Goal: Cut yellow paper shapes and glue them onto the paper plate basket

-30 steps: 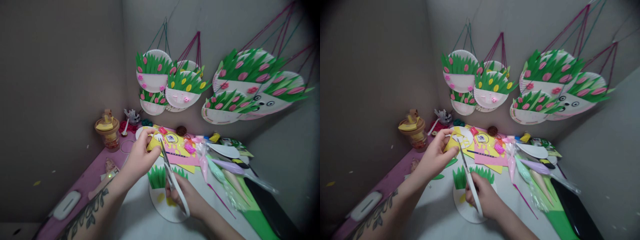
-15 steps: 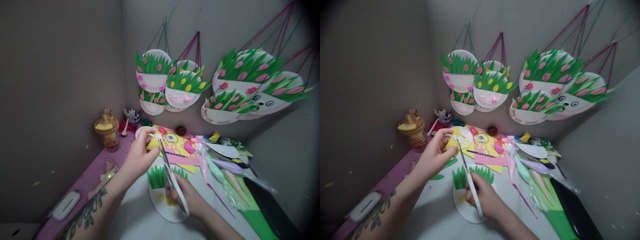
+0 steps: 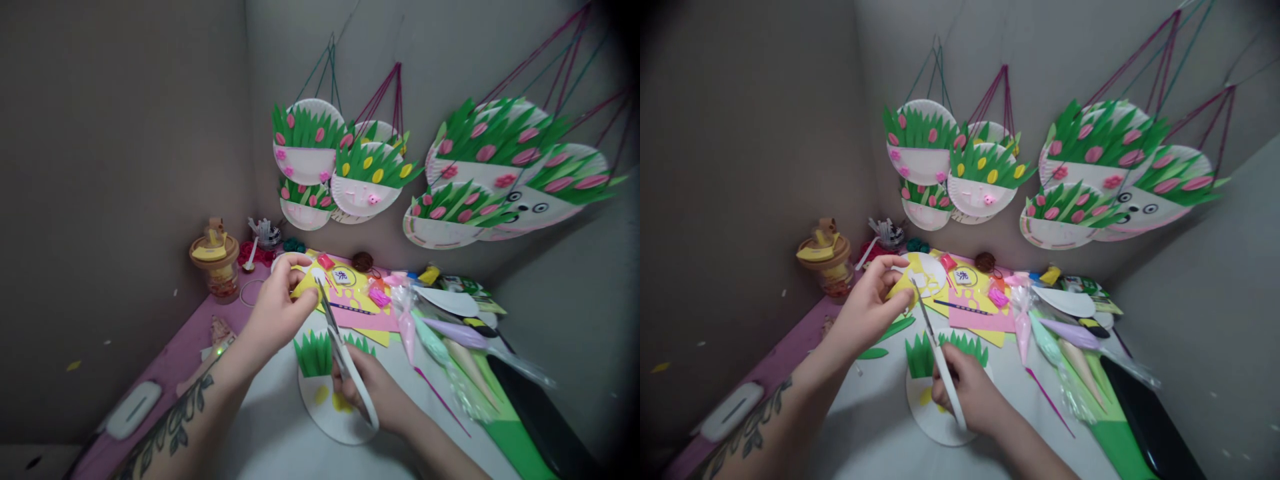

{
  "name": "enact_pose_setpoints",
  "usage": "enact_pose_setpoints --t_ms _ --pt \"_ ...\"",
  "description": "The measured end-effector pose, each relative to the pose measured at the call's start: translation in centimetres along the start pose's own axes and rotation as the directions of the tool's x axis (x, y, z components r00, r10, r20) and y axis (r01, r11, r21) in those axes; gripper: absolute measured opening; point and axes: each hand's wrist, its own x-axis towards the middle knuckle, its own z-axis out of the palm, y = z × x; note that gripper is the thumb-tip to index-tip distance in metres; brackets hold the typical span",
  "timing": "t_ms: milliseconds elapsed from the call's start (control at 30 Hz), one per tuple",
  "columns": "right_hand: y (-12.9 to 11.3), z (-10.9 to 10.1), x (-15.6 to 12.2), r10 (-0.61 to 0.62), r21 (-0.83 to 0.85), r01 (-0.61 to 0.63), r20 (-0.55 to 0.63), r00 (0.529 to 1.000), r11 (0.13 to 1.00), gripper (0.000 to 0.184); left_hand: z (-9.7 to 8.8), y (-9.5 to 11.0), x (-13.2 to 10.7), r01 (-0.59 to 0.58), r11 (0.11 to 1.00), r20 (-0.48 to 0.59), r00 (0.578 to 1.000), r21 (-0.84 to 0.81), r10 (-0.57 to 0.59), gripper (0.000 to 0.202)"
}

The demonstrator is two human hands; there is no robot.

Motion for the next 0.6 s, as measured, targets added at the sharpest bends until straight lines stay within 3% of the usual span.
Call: enact_pose_setpoints --t_ms 600 --pt "-0.45 -0.06 -0.08 0.02 -0.003 -0.02 -0.005 1.0 1.0 0.016 -0.34 0.5 0.0 0.034 0.999 0.02 0.999 0.019 -0.035 0.032"
